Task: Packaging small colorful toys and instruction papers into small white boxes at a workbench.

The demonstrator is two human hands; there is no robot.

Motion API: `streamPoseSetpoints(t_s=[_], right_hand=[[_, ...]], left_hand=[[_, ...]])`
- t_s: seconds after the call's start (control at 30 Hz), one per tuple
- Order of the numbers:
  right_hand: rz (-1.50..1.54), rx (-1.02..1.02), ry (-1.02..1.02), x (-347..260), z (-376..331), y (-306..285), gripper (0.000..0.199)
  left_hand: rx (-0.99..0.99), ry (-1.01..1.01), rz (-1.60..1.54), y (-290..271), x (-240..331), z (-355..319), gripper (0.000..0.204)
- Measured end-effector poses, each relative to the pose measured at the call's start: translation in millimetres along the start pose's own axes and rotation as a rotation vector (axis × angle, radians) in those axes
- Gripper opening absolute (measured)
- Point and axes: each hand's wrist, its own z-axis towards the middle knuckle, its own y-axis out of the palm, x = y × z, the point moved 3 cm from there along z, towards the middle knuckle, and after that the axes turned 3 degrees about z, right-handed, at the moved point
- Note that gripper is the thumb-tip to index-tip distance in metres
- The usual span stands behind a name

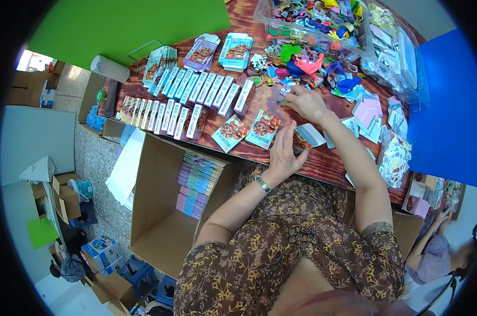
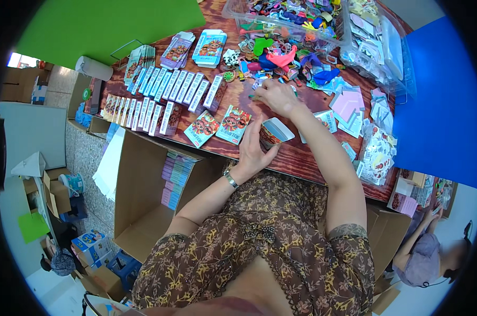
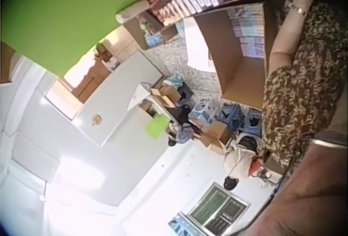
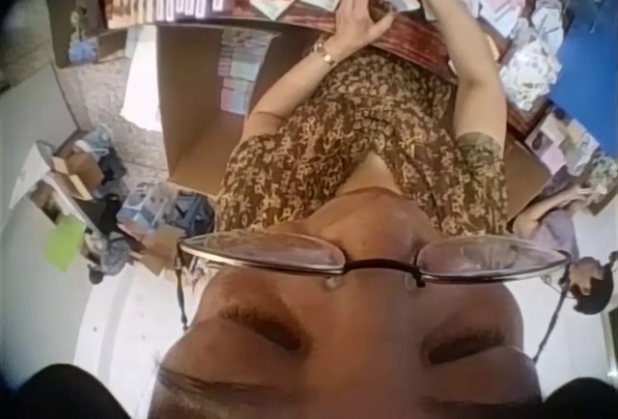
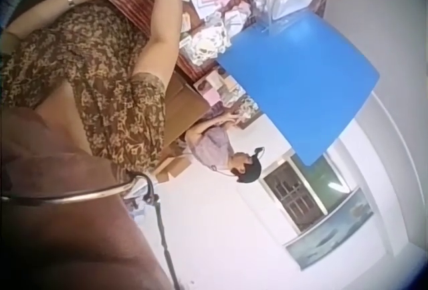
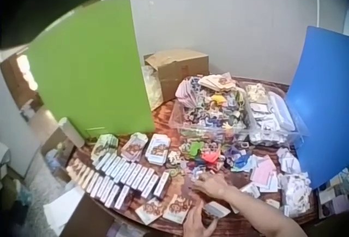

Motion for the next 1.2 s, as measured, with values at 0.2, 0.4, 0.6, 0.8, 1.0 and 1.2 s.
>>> streamPoseSetpoints(t_s=[0.2,0.4,0.6,0.8,1.0,1.2], right_hand=[[0.392,0.130,0.061,19,6,-14,0.014],[0.990,0.104,0.234,18,5,-96,0.018],[0.505,0.076,0.313,68,-21,-70,0.016],[0.245,-0.045,0.435,72,-29,-21,0.036],[0.090,0.120,0.209,92,-37,-8,0.043],[0.417,0.047,0.454,74,-31,-62,0.036]], left_hand=[[-0.018,-0.002,-0.009,3,4,3,0.091],[-0.011,-0.032,-0.007,4,2,3,0.090],[-0.024,-0.009,-0.012,6,3,3,0.090],[-0.049,-0.032,-0.021,5,0,2,0.090],[-0.055,-0.026,-0.006,7,4,6,0.091],[-0.032,-0.042,0.014,7,3,2,0.089]])
